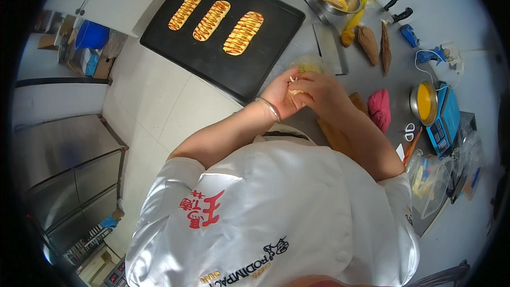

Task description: The person assembles hot dogs on a baking tray. They pipe yellow sauce onto three buns, then add red sauce, and finally sprinkle shredded cheese over each one.

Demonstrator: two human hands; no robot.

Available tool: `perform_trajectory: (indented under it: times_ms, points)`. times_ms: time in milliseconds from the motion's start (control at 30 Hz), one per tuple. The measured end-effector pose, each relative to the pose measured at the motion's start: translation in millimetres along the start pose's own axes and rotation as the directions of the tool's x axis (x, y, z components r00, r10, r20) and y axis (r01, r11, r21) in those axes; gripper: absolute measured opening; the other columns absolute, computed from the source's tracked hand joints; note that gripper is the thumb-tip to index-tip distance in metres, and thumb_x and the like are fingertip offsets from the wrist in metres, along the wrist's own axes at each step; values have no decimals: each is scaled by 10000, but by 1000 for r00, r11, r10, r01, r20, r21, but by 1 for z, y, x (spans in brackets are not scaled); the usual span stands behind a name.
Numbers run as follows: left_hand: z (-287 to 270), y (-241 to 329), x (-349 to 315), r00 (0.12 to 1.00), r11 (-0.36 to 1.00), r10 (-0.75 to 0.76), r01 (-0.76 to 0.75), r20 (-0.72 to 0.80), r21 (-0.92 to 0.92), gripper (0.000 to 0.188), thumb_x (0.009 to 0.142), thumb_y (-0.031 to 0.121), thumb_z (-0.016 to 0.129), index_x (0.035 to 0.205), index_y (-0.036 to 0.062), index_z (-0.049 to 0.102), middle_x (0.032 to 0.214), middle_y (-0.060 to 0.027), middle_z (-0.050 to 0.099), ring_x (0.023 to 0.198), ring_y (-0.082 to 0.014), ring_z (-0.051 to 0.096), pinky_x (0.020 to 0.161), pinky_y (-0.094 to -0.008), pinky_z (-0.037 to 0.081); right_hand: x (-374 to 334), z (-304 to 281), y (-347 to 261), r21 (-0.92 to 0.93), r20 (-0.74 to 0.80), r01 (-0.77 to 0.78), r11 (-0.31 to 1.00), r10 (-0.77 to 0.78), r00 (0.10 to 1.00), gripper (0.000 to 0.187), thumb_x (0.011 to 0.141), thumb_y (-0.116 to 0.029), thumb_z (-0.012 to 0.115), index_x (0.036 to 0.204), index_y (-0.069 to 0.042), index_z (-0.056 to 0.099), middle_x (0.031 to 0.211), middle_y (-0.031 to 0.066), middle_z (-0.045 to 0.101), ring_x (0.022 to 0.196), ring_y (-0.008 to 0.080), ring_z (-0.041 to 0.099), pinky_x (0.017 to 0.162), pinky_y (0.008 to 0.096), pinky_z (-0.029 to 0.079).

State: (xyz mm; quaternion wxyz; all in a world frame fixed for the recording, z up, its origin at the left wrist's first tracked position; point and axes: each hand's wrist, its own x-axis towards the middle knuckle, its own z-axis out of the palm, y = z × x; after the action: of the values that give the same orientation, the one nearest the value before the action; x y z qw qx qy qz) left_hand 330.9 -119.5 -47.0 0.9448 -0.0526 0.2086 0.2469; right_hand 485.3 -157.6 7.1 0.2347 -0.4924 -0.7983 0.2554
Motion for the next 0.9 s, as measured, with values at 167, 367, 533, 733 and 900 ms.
perform_trajectory:
  times_ms: [167,367,533,733,900]
  points:
    - [-3,25,-15,992,996,-88,87,-86,-13,273,1027,244,394,1072,54,585,971,-66,651,852,-205,652,680,-320,538,19,7,-36,-256,8,37,966,-36,999,194,771,-106,675,959,-149,682,1033,12,660,919,273,620,759,396,514]
    - [-30,82,-43,982,972,51,-7,-181,234,278,1009,268,415,1094,70,592,1025,-65,650,935,-203,638,775,-349,529,80,37,-66,-123,-116,50,991,-65,991,218,747,-70,676,956,-130,688,1056,24,663,901,245,618,744,364,524]
    - [-65,171,-54,989,734,141,-141,54,665,284,972,244,480,1132,46,605,1110,-102,646,1031,-231,628,866,-394,529,154,71,-66,-106,-223,120,987,-141,965,185,759,4,661,937,-43,679,963,96,692,849,269,632,740,353,519]
    - [-55,284,-69,960,966,-151,193,-237,169,215,939,152,558,1065,-17,597,1022,-132,630,907,-228,635,792,-335,551,128,105,-73,354,-559,-520,778,621,549,142,918,-12,619,1041,-19,688,905,53,677,806,124,627,714,226,484]
    - [-81,346,-69,891,889,-286,384,-352,248,89,939,118,554,905,36,553,860,-76,571,706,-154,544,570,-256,483,8,211,-35,459,-408,-845,273,910,72,325,821,-153,757,1108,-25,676,997,116,677,847,206,663,780,300,532]
